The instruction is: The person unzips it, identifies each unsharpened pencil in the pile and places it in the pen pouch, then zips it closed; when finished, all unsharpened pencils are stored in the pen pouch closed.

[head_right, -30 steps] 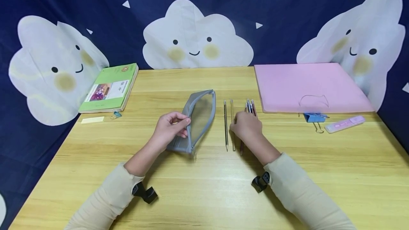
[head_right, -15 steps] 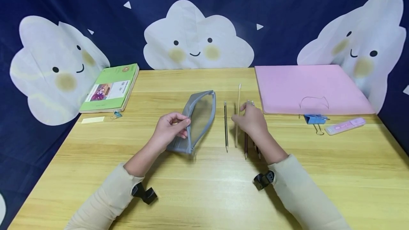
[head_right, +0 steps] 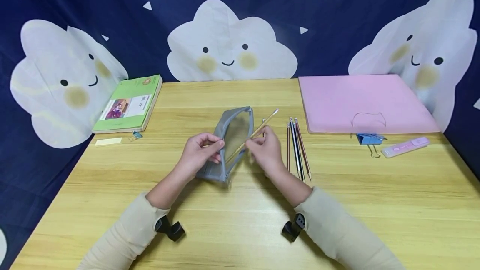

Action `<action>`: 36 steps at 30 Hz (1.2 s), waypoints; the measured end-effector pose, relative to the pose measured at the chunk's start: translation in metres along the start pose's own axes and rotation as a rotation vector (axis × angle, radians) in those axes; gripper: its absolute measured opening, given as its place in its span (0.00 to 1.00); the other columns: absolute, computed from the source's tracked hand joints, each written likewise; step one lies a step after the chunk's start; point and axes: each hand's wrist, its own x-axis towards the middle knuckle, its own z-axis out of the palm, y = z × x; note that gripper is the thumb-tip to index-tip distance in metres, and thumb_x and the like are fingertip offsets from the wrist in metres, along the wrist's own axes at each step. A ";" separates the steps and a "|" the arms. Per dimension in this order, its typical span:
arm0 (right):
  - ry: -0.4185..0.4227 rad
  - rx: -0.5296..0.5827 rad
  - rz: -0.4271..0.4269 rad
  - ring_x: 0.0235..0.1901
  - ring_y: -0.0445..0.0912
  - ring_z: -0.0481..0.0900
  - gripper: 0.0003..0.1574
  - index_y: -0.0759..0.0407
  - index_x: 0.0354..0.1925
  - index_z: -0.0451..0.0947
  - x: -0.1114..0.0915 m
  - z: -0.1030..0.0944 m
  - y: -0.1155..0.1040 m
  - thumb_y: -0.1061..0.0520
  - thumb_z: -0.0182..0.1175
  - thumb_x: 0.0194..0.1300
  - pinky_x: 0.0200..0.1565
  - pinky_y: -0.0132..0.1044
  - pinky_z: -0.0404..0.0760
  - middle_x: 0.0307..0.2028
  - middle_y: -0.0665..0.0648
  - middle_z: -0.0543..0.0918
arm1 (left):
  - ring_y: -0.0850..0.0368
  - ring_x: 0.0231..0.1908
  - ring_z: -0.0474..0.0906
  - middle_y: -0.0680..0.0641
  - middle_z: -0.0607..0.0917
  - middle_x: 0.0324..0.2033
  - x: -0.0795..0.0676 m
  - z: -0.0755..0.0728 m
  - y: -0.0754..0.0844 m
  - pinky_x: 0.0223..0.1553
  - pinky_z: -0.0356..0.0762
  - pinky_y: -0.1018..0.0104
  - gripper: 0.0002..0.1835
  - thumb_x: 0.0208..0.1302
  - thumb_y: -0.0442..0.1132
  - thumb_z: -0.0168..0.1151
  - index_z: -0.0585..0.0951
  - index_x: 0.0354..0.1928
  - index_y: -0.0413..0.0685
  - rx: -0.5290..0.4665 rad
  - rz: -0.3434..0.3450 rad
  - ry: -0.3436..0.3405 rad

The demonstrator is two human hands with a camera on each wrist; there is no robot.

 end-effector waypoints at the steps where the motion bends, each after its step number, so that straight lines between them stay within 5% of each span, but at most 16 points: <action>1: -0.039 0.010 0.059 0.08 0.45 0.66 0.18 0.63 0.37 0.59 -0.001 0.004 0.000 0.67 0.56 0.49 0.06 0.29 0.63 0.23 0.62 0.80 | 0.57 0.15 0.74 0.43 0.77 0.24 0.000 0.001 0.000 0.19 0.78 0.65 0.07 0.53 0.32 0.60 0.75 0.32 0.34 -0.007 0.006 -0.005; 6: -0.219 -0.001 0.285 0.07 0.39 0.62 0.20 0.66 0.43 0.61 0.000 0.014 0.000 0.64 0.56 0.50 0.07 0.26 0.57 0.22 0.60 0.80 | 0.57 0.15 0.75 0.43 0.77 0.24 0.000 0.005 -0.003 0.20 0.79 0.64 0.08 0.53 0.32 0.60 0.75 0.32 0.34 -0.007 0.004 -0.031; 11: -0.349 -0.075 0.306 0.08 0.39 0.65 0.30 0.63 0.56 0.61 0.002 0.012 -0.003 0.57 0.55 0.56 0.08 0.26 0.60 0.27 0.62 0.80 | 0.57 0.15 0.75 0.42 0.77 0.23 -0.002 0.006 -0.003 0.20 0.78 0.64 0.07 0.53 0.32 0.59 0.75 0.32 0.34 -0.006 0.001 -0.042; 19: -0.300 -0.126 0.097 0.10 0.41 0.64 0.18 0.65 0.45 0.71 -0.006 -0.001 -0.011 0.65 0.55 0.53 0.08 0.27 0.63 0.25 0.67 0.77 | 0.56 0.15 0.75 0.42 0.78 0.24 0.007 -0.001 -0.012 0.19 0.78 0.61 0.13 0.51 0.39 0.63 0.75 0.32 0.35 -0.032 0.075 -0.007; 23: -0.385 -0.250 -0.005 0.11 0.41 0.65 0.11 0.63 0.37 0.74 -0.015 -0.008 -0.010 0.64 0.58 0.52 0.08 0.28 0.65 0.23 0.66 0.75 | 0.54 0.15 0.75 0.41 0.78 0.24 0.017 -0.008 -0.028 0.19 0.78 0.59 0.20 0.46 0.48 0.65 0.76 0.33 0.38 -0.063 0.107 0.016; 31: -0.633 -0.472 -0.410 0.18 0.39 0.72 0.11 0.57 0.36 0.78 -0.036 -0.012 -0.002 0.56 0.62 0.51 0.20 0.28 0.74 0.23 0.45 0.78 | 0.54 0.15 0.75 0.40 0.78 0.22 0.021 -0.011 -0.032 0.19 0.78 0.57 0.22 0.43 0.49 0.67 0.77 0.33 0.37 -0.150 0.114 0.041; 36: -0.645 -0.523 -0.547 0.20 0.36 0.72 0.11 0.56 0.34 0.79 -0.042 -0.009 0.000 0.52 0.58 0.55 0.20 0.26 0.74 0.29 0.43 0.79 | 0.54 0.15 0.75 0.40 0.78 0.22 0.022 -0.012 -0.036 0.19 0.78 0.58 0.26 0.39 0.51 0.68 0.76 0.34 0.36 -0.196 0.095 0.031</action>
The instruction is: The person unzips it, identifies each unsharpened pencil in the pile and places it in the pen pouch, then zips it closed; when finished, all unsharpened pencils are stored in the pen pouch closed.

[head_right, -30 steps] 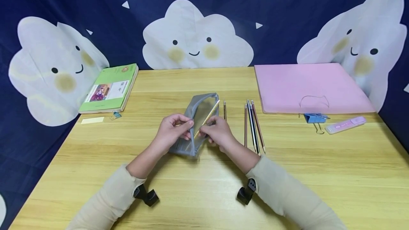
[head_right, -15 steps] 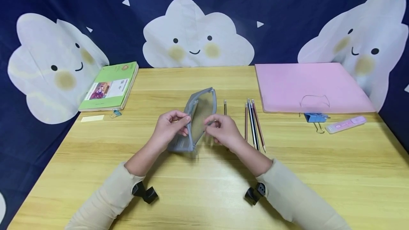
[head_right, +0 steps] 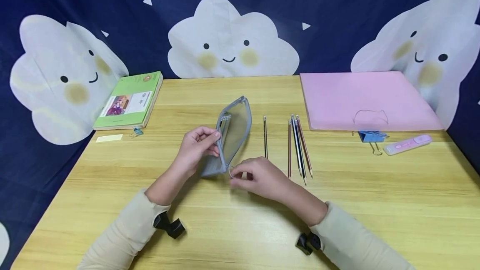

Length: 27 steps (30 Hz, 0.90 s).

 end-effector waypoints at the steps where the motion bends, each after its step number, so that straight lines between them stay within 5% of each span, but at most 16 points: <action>1: 0.012 -0.004 -0.010 0.20 0.36 0.72 0.09 0.55 0.33 0.79 0.000 0.000 -0.001 0.52 0.57 0.56 0.20 0.26 0.74 0.29 0.43 0.79 | 0.55 0.15 0.75 0.40 0.78 0.22 0.000 0.000 0.000 0.19 0.78 0.59 0.26 0.40 0.52 0.68 0.76 0.34 0.37 0.004 -0.003 -0.003; 5: 0.033 0.062 0.049 0.20 0.38 0.73 0.08 0.55 0.31 0.78 -0.001 -0.002 -0.006 0.53 0.55 0.59 0.20 0.29 0.75 0.24 0.46 0.79 | 0.56 0.16 0.75 0.42 0.79 0.23 -0.008 0.005 0.014 0.19 0.78 0.62 0.19 0.48 0.45 0.64 0.76 0.37 0.36 0.059 -0.041 -0.027; 9: 0.033 0.199 0.172 0.16 0.47 0.73 0.04 0.56 0.30 0.75 -0.001 -0.004 -0.014 0.58 0.53 0.60 0.16 0.34 0.76 0.20 0.53 0.78 | 0.58 0.18 0.75 0.44 0.80 0.26 -0.026 0.013 0.037 0.19 0.78 0.65 0.13 0.54 0.38 0.59 0.77 0.40 0.39 0.282 -0.050 -0.089; 14: 0.044 0.319 0.284 0.16 0.57 0.73 0.03 0.61 0.29 0.71 0.002 -0.011 -0.031 0.64 0.51 0.60 0.15 0.41 0.76 0.21 0.61 0.78 | 0.64 0.22 0.71 0.54 0.77 0.32 -0.048 0.016 0.050 0.20 0.74 0.73 0.18 0.51 0.47 0.61 0.78 0.43 0.48 0.765 0.132 -0.172; 19: 0.074 0.393 0.314 0.16 0.60 0.71 0.04 0.67 0.29 0.68 0.005 -0.017 -0.039 0.66 0.49 0.61 0.14 0.43 0.76 0.22 0.65 0.77 | 0.67 0.23 0.69 0.55 0.74 0.36 -0.065 0.021 0.053 0.21 0.71 0.77 0.30 0.44 0.59 0.62 0.74 0.49 0.51 1.105 0.253 -0.271; 23: 0.099 0.404 0.309 0.15 0.56 0.72 0.06 0.69 0.28 0.67 0.006 -0.014 -0.031 0.65 0.50 0.61 0.13 0.42 0.75 0.20 0.64 0.76 | 0.66 0.23 0.69 0.54 0.76 0.31 -0.072 0.026 0.050 0.21 0.69 0.78 0.22 0.46 0.53 0.63 0.78 0.41 0.49 1.255 0.393 -0.279; 27: 0.151 0.365 0.319 0.13 0.49 0.72 0.08 0.66 0.28 0.68 0.006 -0.009 -0.017 0.61 0.52 0.60 0.12 0.40 0.75 0.18 0.58 0.76 | 0.68 0.19 0.67 0.56 0.76 0.23 -0.074 0.029 0.048 0.17 0.67 0.80 0.05 0.49 0.42 0.63 0.79 0.26 0.49 1.260 0.515 -0.211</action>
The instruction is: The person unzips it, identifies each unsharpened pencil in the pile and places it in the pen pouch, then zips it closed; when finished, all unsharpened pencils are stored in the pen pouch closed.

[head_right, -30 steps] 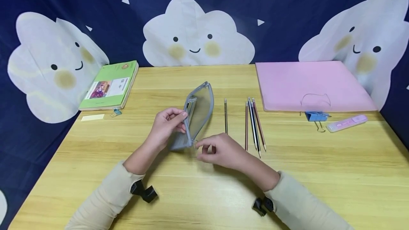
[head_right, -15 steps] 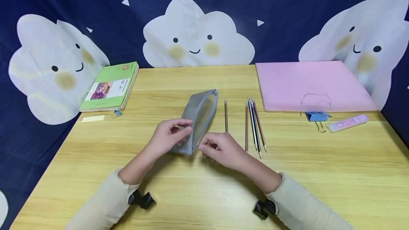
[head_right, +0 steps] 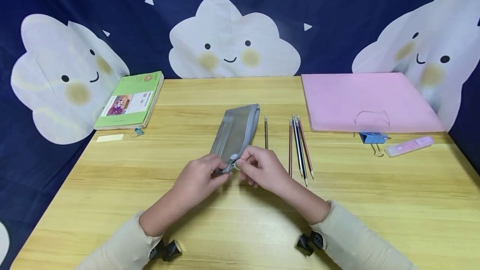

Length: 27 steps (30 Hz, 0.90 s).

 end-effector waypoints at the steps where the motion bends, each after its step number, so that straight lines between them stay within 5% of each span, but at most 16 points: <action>1: 0.010 -0.011 -0.001 0.13 0.48 0.72 0.08 0.65 0.28 0.68 0.001 -0.001 0.003 0.60 0.52 0.60 0.12 0.39 0.75 0.18 0.57 0.76 | 0.68 0.18 0.66 0.57 0.75 0.21 0.000 0.000 0.000 0.17 0.66 0.81 0.03 0.48 0.40 0.62 0.78 0.24 0.50 -0.003 0.009 0.017; 6: 0.027 -0.064 0.028 0.13 0.49 0.72 0.08 0.63 0.28 0.69 0.008 -0.010 0.015 0.58 0.53 0.60 0.12 0.40 0.75 0.17 0.57 0.76 | 0.69 0.18 0.64 0.58 0.74 0.20 -0.004 -0.002 0.001 0.16 0.63 0.83 0.02 0.45 0.36 0.59 0.76 0.20 0.51 -0.025 0.064 0.014; 13: 0.140 -0.232 0.095 0.14 0.51 0.72 0.10 0.66 0.30 0.69 0.022 -0.038 0.032 0.58 0.52 0.61 0.13 0.40 0.76 0.18 0.59 0.75 | 0.68 0.16 0.60 0.59 0.67 0.16 -0.017 -0.015 0.001 0.12 0.58 0.81 0.07 0.40 0.37 0.57 0.68 0.16 0.54 -0.003 0.117 -0.112; 22: 0.358 -0.338 -0.005 0.11 0.52 0.71 0.13 0.66 0.29 0.67 0.033 -0.075 0.028 0.55 0.49 0.62 0.08 0.34 0.71 0.19 0.65 0.75 | 0.67 0.15 0.61 0.60 0.67 0.15 -0.030 -0.029 -0.012 0.13 0.62 0.77 0.11 0.39 0.35 0.60 0.67 0.13 0.56 0.029 -0.034 -0.318; 27: 0.351 -0.327 -0.023 0.11 0.49 0.70 0.14 0.67 0.30 0.67 0.029 -0.080 0.026 0.55 0.49 0.63 0.08 0.34 0.71 0.19 0.65 0.75 | 0.67 0.15 0.64 0.58 0.72 0.17 -0.020 -0.039 -0.031 0.15 0.65 0.77 0.07 0.40 0.35 0.62 0.74 0.15 0.53 0.061 -0.138 -0.344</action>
